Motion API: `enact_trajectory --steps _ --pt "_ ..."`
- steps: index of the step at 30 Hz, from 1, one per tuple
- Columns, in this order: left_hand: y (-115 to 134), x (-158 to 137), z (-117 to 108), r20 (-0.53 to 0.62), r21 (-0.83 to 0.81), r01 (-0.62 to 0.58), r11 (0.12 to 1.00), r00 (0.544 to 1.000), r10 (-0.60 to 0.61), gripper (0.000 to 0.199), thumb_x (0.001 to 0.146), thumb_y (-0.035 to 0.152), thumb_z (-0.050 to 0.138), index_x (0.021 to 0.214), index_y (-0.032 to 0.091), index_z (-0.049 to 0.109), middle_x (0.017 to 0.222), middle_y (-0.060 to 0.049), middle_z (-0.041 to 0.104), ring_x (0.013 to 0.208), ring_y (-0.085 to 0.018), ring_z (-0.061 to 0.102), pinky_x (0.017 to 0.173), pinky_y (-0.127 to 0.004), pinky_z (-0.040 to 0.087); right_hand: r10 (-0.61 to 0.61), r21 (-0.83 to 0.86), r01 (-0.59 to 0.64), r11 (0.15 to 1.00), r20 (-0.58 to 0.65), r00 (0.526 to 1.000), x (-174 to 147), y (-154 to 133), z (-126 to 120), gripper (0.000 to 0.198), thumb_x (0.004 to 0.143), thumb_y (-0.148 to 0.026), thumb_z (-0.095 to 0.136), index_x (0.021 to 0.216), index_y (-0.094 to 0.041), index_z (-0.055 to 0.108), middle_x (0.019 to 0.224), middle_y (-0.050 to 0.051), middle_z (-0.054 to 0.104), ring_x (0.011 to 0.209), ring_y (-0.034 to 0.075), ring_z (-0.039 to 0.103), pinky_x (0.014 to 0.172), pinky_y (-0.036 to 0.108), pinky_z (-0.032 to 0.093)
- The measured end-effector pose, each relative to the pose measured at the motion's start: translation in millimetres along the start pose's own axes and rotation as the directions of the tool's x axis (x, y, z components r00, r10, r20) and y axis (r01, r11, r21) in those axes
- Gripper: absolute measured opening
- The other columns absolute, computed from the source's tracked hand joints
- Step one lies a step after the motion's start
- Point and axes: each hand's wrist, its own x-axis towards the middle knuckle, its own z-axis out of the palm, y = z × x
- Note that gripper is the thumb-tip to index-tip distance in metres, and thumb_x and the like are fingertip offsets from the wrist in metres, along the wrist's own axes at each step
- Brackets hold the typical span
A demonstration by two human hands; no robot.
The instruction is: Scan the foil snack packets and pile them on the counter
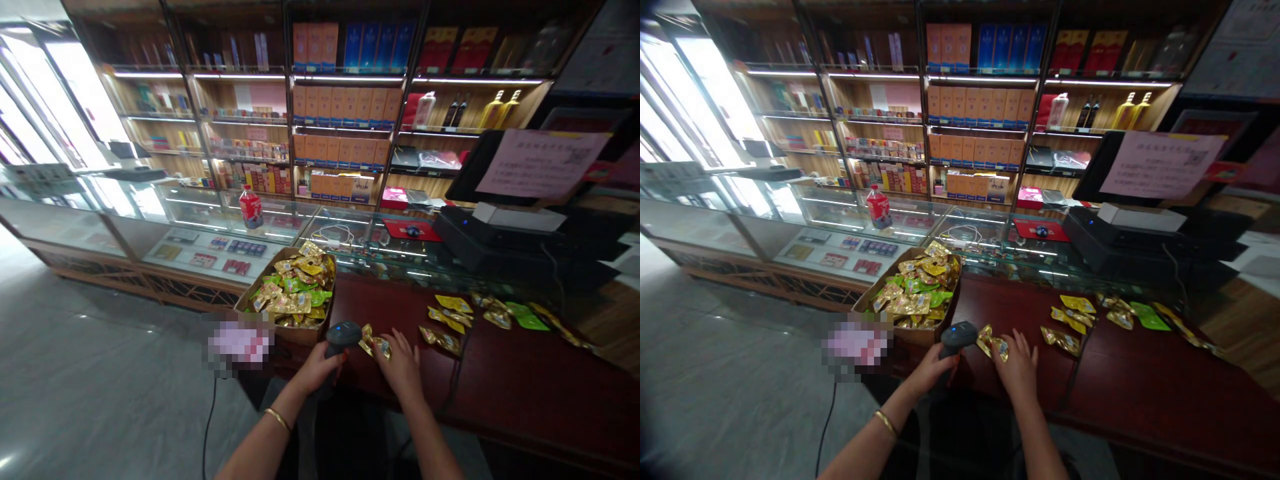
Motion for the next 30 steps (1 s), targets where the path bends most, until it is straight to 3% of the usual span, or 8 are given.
enact_trajectory --steps 2,5,10,14,17,19,23,30 --pt "1.9 -0.7 0.3 -0.001 -0.002 0.006 1.000 1.000 -0.006 0.052 0.075 0.058 0.074 0.097 0.012 0.065 0.054 0.004 0.056 0.041 -0.010 0.048 0.041 -0.021 0.041 0.025 0.119 -0.020 0.993 -0.036 0.999 -0.5 4.9 -3.2 0.038 0.087 -0.050 0.053 0.108 -0.023 0.069 0.131 0.014 0.069 0.125 0.032 0.062 0.110 0.054 0.040" --pt "2.6 -0.1 0.7 0.001 -0.007 0.026 1.000 1.000 -0.026 0.051 0.074 0.057 0.076 0.097 0.013 0.064 0.054 0.005 0.055 0.041 -0.010 0.047 0.041 -0.021 0.040 0.122 0.289 -0.088 0.953 -0.103 0.987 0.0 12.1 -6.1 0.045 0.089 -0.051 0.049 0.120 -0.021 0.059 0.113 0.015 0.075 0.098 0.028 0.074 0.086 0.042 0.057" --pt "3.5 1.1 -0.7 0.096 0.068 0.027 0.997 0.995 -0.033 0.038 0.072 0.046 0.077 0.088 0.014 0.066 0.055 0.004 0.057 0.044 -0.010 0.049 0.044 -0.021 0.042 0.174 0.507 -0.069 0.859 -0.161 0.971 2.6 16.9 0.3 0.059 0.082 -0.046 0.057 0.134 -0.019 0.045 0.121 0.016 0.072 0.106 0.024 0.072 0.090 0.037 0.057" --pt "5.5 0.8 -2.3 0.118 0.155 0.035 0.987 0.992 -0.053 0.028 0.068 0.037 0.078 0.077 0.013 0.068 0.054 0.003 0.056 0.044 -0.010 0.048 0.045 -0.023 0.042 0.219 0.596 -0.096 0.797 -0.137 0.966 3.8 19.1 -1.7 0.056 0.081 -0.054 0.060 0.122 -0.017 0.060 0.113 0.017 0.076 0.100 0.027 0.074 0.087 0.039 0.059" --pt "6.3 1.0 -3.3 0.111 0.158 0.022 0.987 0.993 -0.040 0.030 0.068 0.039 0.078 0.078 0.013 0.070 0.054 0.002 0.056 0.044 -0.010 0.047 0.046 -0.023 0.041 0.226 0.618 -0.108 0.779 -0.116 0.967 2.6 19.2 -10.3 0.054 0.081 -0.058 0.059 0.115 -0.017 0.071 0.116 0.015 0.077 0.105 0.030 0.072 0.093 0.042 0.056" --pt "5.6 1.3 -4.1 0.120 0.144 0.002 0.990 0.993 -0.019 0.033 0.068 0.042 0.079 0.079 0.013 0.070 0.056 0.002 0.057 0.045 -0.010 0.047 0.047 -0.024 0.041 0.235 0.627 -0.110 0.771 -0.119 0.965 1.3 17.4 -15.0 0.057 0.083 -0.058 0.059 0.123 -0.018 0.071 0.123 0.014 0.075 0.110 0.030 0.071 0.096 0.042 0.055" --pt "2.3 1.8 -6.0 0.151 0.117 0.000 0.993 0.988 -0.017 0.037 0.070 0.048 0.079 0.080 0.013 0.070 0.055 0.001 0.057 0.044 -0.011 0.047 0.046 -0.024 0.040 0.287 0.645 -0.130 0.753 -0.144 0.947 -0.7 11.7 -17.0 0.071 0.085 -0.056 0.059 0.142 -0.014 0.056 0.115 0.015 0.076 0.095 0.028 0.073 0.083 0.039 0.058" --pt "1.9 0.8 -6.2 0.174 0.132 0.005 0.991 0.984 -0.028 0.034 0.073 0.046 0.076 0.080 0.014 0.070 0.053 0.002 0.055 0.043 -0.011 0.046 0.046 -0.024 0.040 0.324 0.662 -0.126 0.739 -0.185 0.928 -0.7 8.2 -17.1 0.056 0.082 -0.061 0.061 0.112 -0.015 0.070 0.112 0.016 0.076 0.099 0.029 0.072 0.088 0.041 0.056"
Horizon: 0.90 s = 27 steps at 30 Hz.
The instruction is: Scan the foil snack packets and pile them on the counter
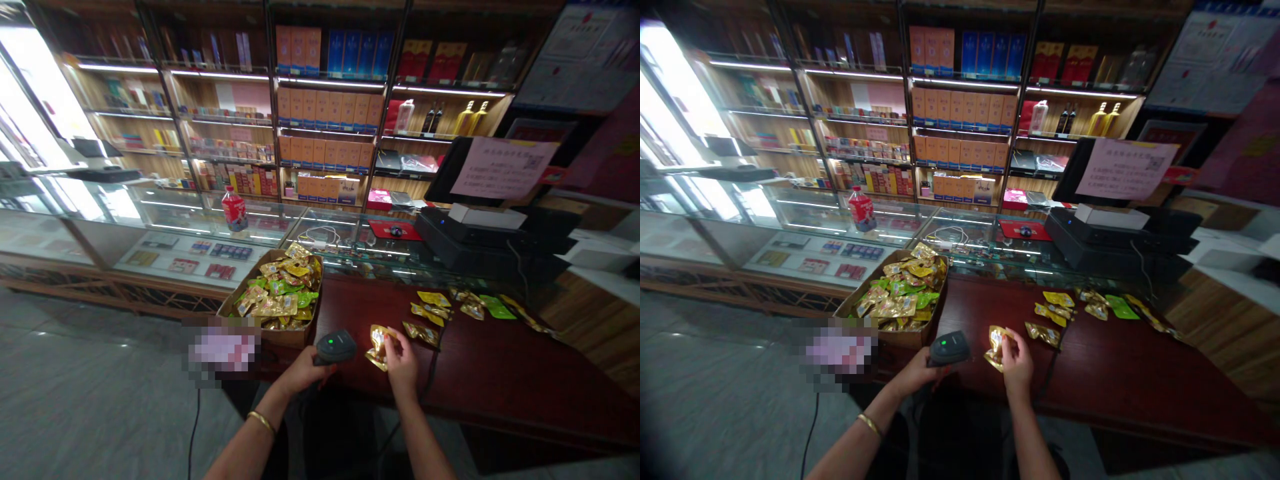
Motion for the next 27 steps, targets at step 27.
enact_trajectory --steps 27 --pt "-13.2 7.0 3.2 -0.182 -0.152 -0.046 0.987 0.983 0.017 0.051 0.076 0.064 0.071 0.084 0.016 0.058 0.047 0.004 0.056 0.034 -0.009 0.044 0.037 -0.021 0.037 0.064 0.266 -0.336 0.903 0.691 0.720 43.7 -170.9 266.5 0.031 0.097 -0.036 0.066 0.122 -0.018 0.063 0.118 0.006 0.068 0.096 0.019 0.069 0.081 0.039 0.061"
